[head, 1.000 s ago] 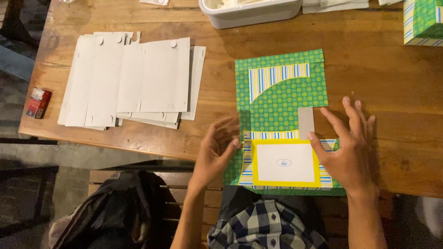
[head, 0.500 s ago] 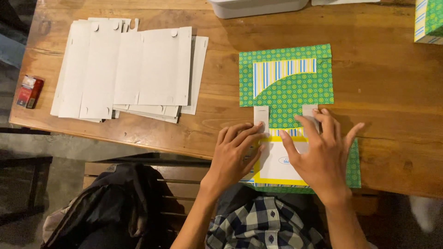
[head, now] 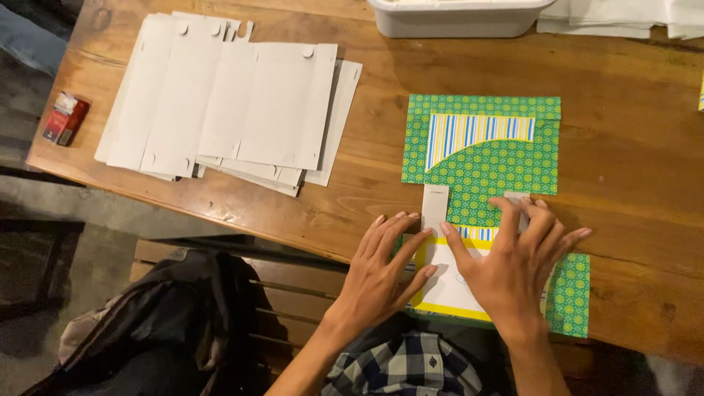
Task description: Assembling a cardboard box by folding templates and applying decorative stickers
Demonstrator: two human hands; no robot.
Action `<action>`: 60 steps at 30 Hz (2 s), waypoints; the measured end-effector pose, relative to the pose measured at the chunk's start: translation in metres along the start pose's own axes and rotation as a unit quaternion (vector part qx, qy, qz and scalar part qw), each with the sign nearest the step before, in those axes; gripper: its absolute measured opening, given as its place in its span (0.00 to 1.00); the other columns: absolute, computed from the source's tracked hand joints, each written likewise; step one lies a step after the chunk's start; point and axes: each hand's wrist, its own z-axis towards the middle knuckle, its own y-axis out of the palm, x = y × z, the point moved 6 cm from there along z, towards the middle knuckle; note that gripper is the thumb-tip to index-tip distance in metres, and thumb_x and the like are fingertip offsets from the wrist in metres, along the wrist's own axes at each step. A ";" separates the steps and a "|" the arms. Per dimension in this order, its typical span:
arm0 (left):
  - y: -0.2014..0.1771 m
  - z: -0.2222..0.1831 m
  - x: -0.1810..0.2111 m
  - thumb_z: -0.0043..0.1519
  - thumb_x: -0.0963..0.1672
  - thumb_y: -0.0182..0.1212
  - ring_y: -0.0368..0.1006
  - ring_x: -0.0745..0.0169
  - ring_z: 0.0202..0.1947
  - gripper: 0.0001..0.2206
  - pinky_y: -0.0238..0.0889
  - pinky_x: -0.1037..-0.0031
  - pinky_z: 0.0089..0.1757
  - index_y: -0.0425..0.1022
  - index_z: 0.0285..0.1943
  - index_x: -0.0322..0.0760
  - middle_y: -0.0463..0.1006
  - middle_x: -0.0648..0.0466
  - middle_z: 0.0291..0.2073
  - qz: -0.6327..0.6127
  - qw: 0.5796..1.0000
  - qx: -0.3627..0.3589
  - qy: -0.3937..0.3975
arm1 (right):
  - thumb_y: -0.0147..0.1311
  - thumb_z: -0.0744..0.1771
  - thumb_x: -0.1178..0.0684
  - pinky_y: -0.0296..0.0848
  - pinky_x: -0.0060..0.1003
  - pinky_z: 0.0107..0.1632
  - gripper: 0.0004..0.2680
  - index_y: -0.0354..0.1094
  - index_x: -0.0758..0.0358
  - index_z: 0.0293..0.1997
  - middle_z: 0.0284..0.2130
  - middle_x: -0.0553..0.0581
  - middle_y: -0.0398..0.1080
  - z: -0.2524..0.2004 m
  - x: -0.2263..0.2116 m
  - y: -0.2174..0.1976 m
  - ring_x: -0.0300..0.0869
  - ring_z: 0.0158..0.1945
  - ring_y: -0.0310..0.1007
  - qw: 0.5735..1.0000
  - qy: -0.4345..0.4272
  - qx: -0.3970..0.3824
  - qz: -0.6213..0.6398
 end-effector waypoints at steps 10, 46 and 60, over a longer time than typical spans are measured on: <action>0.002 0.006 -0.005 0.72 0.51 0.50 0.59 0.42 0.71 0.25 0.46 0.49 0.71 0.57 0.76 0.40 0.58 0.41 0.72 0.038 0.998 -0.048 -0.022 | 0.60 0.65 0.33 0.37 0.87 0.66 0.23 0.69 0.54 0.62 0.63 0.73 0.56 0.008 -0.006 -0.003 0.69 0.68 0.52 0.999 -0.010 -0.031 0.030; 0.012 -0.014 0.011 0.69 0.57 0.51 0.56 0.41 0.70 0.31 0.43 0.45 0.68 0.55 0.78 0.46 0.59 0.40 0.70 0.164 0.984 -0.011 -0.071 | 0.60 0.64 0.33 0.39 0.84 0.66 0.23 0.69 0.52 0.62 0.63 0.72 0.57 0.006 -0.004 -0.003 0.67 0.69 0.51 0.999 -0.007 -0.018 0.036; 0.022 0.011 -0.005 0.69 0.57 0.48 0.57 0.40 0.65 0.30 0.43 0.46 0.68 0.55 0.79 0.48 0.59 0.40 0.68 0.168 0.983 0.013 -0.079 | 0.59 0.64 0.32 0.38 0.86 0.65 0.23 0.68 0.51 0.62 0.63 0.70 0.57 0.005 -0.003 -0.001 0.65 0.69 0.51 0.999 -0.005 -0.021 0.032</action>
